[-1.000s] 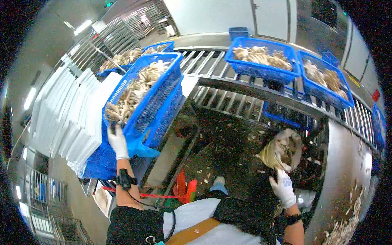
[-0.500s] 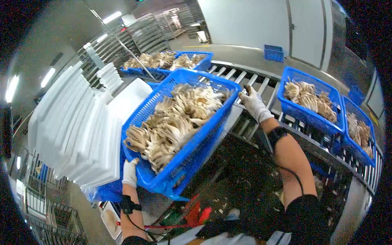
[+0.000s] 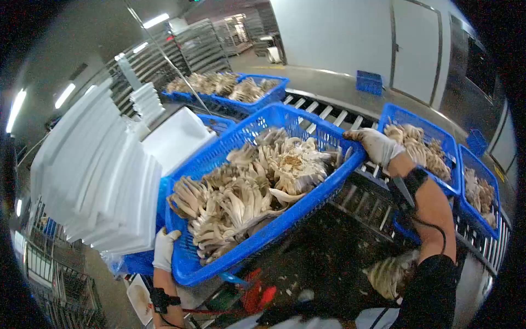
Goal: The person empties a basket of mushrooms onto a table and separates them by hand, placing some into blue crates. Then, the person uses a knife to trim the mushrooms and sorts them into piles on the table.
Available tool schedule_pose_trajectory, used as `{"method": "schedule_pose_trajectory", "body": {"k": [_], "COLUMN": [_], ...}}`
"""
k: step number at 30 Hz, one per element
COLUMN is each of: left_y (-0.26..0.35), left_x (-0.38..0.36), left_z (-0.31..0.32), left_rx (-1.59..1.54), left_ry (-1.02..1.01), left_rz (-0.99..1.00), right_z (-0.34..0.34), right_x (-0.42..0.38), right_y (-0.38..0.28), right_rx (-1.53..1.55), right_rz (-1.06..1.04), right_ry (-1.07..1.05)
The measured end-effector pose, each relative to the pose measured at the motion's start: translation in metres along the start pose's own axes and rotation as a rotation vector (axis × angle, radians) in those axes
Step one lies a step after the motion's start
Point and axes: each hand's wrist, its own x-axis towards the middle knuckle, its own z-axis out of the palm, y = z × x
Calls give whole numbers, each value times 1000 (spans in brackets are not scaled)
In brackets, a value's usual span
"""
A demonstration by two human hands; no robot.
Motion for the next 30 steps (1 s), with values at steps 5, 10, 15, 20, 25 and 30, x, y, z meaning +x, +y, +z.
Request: {"method": "schedule_pose_trajectory", "body": {"k": [5,10,15,20,25,30], "left_y": [69,119,148,129,132,160], "left_x": [-47,-100,-76,-145,-329,-492], "left_z": [40,96,197,413,607,749], "left_rx": [135,188,-220,-37,131,228], "left_ry": [-53,-167,-1067,-1656,-1692,-2008], "left_rz": [171,361,-187,-184,16,-26], "right_z": [-12,-19,-36,-38,-29,-37], "right_x": [-116,-307,-444,-641,-831,-960], "right_y": [-6,37,33,121,184,108], "right_rx": [-54,355,591,36,331,271], "right_rz": [149,156,107,387,294,192], "right_ry": [17,454,670,1072,1436,1759]}}
